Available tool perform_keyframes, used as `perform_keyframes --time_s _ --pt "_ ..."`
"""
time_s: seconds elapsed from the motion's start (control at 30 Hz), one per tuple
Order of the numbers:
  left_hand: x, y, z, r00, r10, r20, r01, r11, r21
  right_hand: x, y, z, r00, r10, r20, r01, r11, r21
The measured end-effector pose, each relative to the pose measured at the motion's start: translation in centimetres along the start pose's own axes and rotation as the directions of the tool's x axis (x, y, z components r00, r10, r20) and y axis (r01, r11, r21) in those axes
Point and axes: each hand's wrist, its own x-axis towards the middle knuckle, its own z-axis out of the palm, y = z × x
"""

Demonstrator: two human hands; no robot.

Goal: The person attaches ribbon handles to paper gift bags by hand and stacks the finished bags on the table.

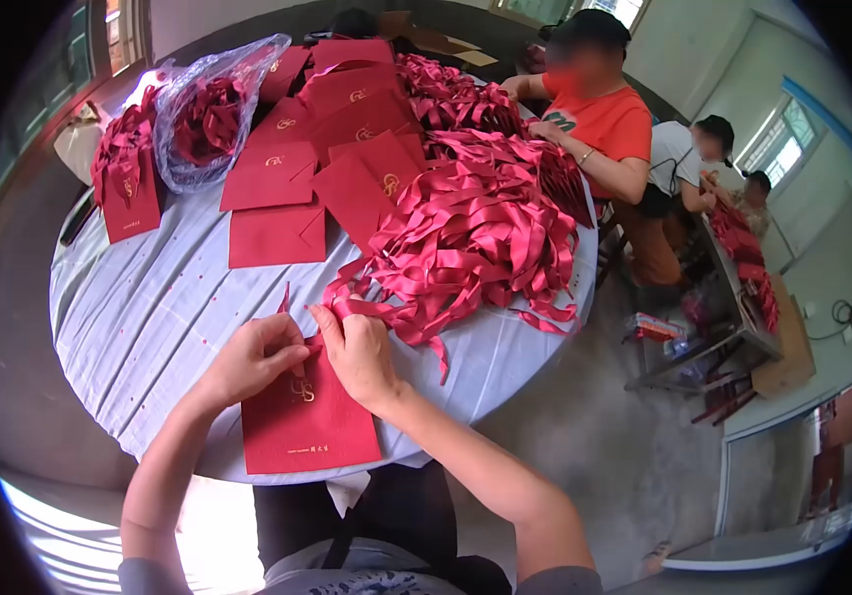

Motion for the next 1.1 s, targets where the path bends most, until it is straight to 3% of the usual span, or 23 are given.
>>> perform_keyframes --time_s 0.07,0.37,0.5,0.57,0.6,0.63,0.73,0.77,0.83,0.97,1.03,1.1 --pt "0.0 -0.5 -0.3 0.998 -0.012 0.058 0.015 0.999 -0.046 0.1 0.1 -0.1 0.997 0.044 0.067 -0.042 0.999 -0.035" --pt "-0.2 -0.8 -0.8 0.992 0.068 0.104 -0.063 0.997 -0.053 0.2 0.8 0.4 0.999 0.007 0.045 -0.005 0.999 -0.042" --pt "-0.5 -0.7 -2.5 0.983 0.182 0.014 -0.178 0.974 -0.141 0.0 0.7 0.2 0.998 0.049 0.038 -0.047 0.997 -0.053" --pt "-1.3 0.4 -3.8 0.96 0.193 -0.205 -0.23 0.957 -0.175 0.0 0.4 -0.1 0.999 0.036 0.04 -0.036 0.999 -0.001" --pt "-1.6 0.4 -4.1 0.927 0.193 -0.322 -0.201 0.98 0.011 0.0 0.4 -0.2 1.0 -0.009 0.027 0.008 1.0 0.019" --pt "-1.9 0.4 -4.2 0.926 0.189 -0.326 -0.196 0.981 0.012 -0.1 0.4 -0.2 0.998 -0.054 0.015 0.053 0.998 0.038" --pt "-2.3 0.2 -4.3 0.958 -0.092 -0.272 0.136 0.98 0.146 0.0 0.4 -0.2 0.994 -0.107 0.019 0.107 0.994 0.02" --pt "-2.2 -0.1 -4.1 0.957 -0.09 -0.274 0.135 0.98 0.148 0.0 0.3 -0.3 0.994 -0.109 0.018 0.109 0.994 0.022" --pt "-2.3 -0.5 -4.0 0.926 0.018 -0.376 0.134 0.917 0.376 -0.1 0.0 -0.4 0.994 -0.106 0.022 0.105 0.994 0.033" --pt "-2.5 0.6 -4.1 0.935 -0.02 -0.355 0.158 0.919 0.363 0.0 0.0 -0.2 0.99 -0.142 -0.005 0.142 0.988 0.054" --pt "-2.3 0.9 -3.6 0.893 0.214 -0.397 0.014 0.866 0.5 0.0 -0.2 -0.4 0.993 -0.117 0.03 0.116 0.993 0.017" --pt "-1.4 0.6 -3.7 0.913 0.18 -0.365 0.029 0.866 0.499 0.1 -0.3 -0.5 0.993 -0.118 0.031 0.117 0.993 0.019"
